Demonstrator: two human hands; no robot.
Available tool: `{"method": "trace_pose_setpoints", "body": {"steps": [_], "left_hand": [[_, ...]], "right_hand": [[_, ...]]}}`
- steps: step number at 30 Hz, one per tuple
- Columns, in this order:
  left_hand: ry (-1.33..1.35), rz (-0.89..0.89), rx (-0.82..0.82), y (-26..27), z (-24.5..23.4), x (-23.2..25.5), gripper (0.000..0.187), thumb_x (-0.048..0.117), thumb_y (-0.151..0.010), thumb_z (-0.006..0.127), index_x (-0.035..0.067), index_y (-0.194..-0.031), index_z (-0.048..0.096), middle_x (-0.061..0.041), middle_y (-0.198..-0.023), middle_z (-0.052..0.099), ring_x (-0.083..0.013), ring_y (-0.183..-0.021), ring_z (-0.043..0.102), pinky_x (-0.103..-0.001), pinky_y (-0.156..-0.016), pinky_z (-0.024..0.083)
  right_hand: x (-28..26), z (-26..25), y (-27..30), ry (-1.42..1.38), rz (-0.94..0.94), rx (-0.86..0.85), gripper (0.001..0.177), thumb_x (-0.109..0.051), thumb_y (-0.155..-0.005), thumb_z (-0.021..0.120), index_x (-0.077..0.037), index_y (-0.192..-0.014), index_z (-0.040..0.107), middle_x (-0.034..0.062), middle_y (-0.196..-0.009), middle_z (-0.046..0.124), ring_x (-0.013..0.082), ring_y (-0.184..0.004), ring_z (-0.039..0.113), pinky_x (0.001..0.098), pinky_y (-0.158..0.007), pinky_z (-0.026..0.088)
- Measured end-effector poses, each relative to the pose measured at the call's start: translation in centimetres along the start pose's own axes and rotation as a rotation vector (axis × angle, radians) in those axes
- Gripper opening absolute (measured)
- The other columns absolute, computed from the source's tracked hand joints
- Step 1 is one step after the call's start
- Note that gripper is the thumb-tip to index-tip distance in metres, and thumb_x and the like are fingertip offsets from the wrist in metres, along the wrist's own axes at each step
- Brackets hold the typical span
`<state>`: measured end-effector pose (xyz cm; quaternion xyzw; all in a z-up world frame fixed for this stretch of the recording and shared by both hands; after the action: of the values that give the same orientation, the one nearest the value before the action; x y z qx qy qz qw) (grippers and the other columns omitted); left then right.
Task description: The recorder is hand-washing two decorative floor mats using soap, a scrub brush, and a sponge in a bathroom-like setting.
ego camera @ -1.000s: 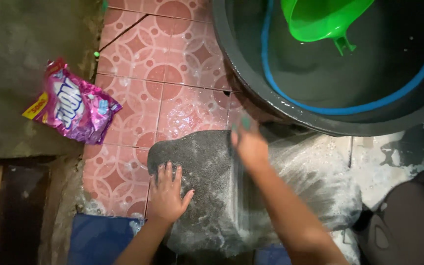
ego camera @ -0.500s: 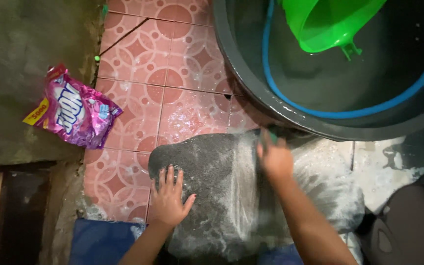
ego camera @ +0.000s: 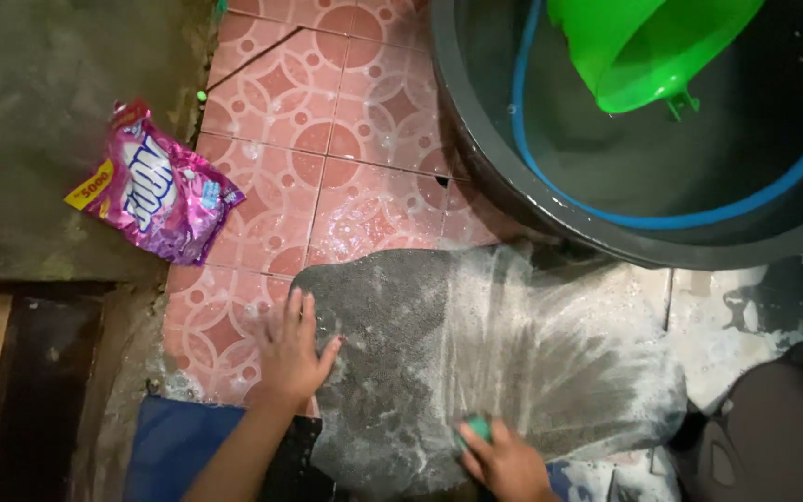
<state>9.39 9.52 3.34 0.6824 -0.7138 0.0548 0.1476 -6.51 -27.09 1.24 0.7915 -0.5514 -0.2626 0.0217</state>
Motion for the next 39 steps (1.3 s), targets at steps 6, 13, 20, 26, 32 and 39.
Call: {"method": "trace_pose_setpoints", "body": {"steps": [6,13,20,26,32,39], "left_hand": [[-0.051,0.082,0.14,-0.1,0.7,-0.8,0.087,0.051,-0.084,0.063,-0.004,-0.148,0.04,-0.024,-0.157,0.037,-0.0441,-0.143,0.035,-0.065,-0.12,0.017],[-0.076,0.044,0.104,0.1,1.3,-1.1,0.086,0.05,-0.086,0.061,-0.004,-0.148,0.038,-0.025,-0.158,0.033,-0.0438,-0.144,0.033,-0.065,-0.118,0.018],[-0.093,0.012,0.05,-0.1,0.9,-1.1,0.084,0.048,-0.089,0.058,-0.004,-0.151,0.035,-0.023,-0.161,0.031,-0.0386,-0.148,0.03,-0.062,-0.121,0.016],[-0.114,0.019,0.051,-0.1,1.8,-1.3,0.085,0.049,-0.089,0.055,-0.004,-0.151,0.033,-0.022,-0.161,0.029,-0.0384,-0.149,0.027,-0.062,-0.12,0.014],[-0.089,0.028,0.054,0.1,1.9,-1.6,0.084,0.049,-0.09,0.054,-0.004,-0.152,0.033,-0.022,-0.161,0.029,-0.0373,-0.15,0.026,-0.063,-0.12,0.014],[-0.084,0.024,0.047,0.5,2.3,-1.5,0.081,0.047,-0.091,0.054,-0.005,-0.151,0.035,-0.022,-0.161,0.031,-0.0382,-0.148,0.029,-0.064,-0.12,0.013]], "right_hand": [[-5.9,-8.0,-22.2,0.047,-0.061,0.423,0.052,-0.034,-0.09,0.071,-0.03,-0.139,0.056,0.0224,-0.114,0.06,0.039,-0.085,0.067,0.0481,-0.064,0.058],[-6.2,-8.7,-24.2,-0.052,0.035,0.553,0.043,-0.036,-0.095,0.068,-0.025,-0.135,0.059,0.0189,-0.119,0.062,0.038,-0.092,0.068,0.0469,-0.071,0.058],[-1.2,0.5,-3.4,-0.023,0.009,0.028,0.058,-0.034,-0.084,0.075,-0.035,-0.14,0.059,0.0218,-0.122,0.06,0.0399,-0.093,0.072,0.0475,-0.073,0.061],[-8.4,-6.7,-21.0,-0.014,-0.076,0.186,0.053,-0.037,-0.089,0.07,-0.03,-0.14,0.055,0.0237,-0.117,0.06,0.0407,-0.088,0.068,0.0493,-0.066,0.059],[-12.1,-10.3,-30.0,-0.094,0.042,0.363,0.046,-0.035,-0.094,0.067,-0.03,-0.139,0.057,0.0179,-0.114,0.062,0.0396,-0.097,0.067,0.0504,-0.076,0.057],[-1.8,0.2,-3.2,-0.032,-0.006,0.08,0.058,-0.035,-0.082,0.077,-0.039,-0.137,0.06,0.0174,-0.121,0.063,0.0369,-0.087,0.072,0.0443,-0.069,0.061]]}}
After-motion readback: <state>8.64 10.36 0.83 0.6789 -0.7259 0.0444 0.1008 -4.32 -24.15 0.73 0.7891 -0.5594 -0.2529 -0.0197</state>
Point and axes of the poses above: each hand's wrist, its own y-axis away from the middle knuckle, its own z-axis out of the palm, x = y × z, the point moved 2 cm from there along -y, towards the middle knuckle
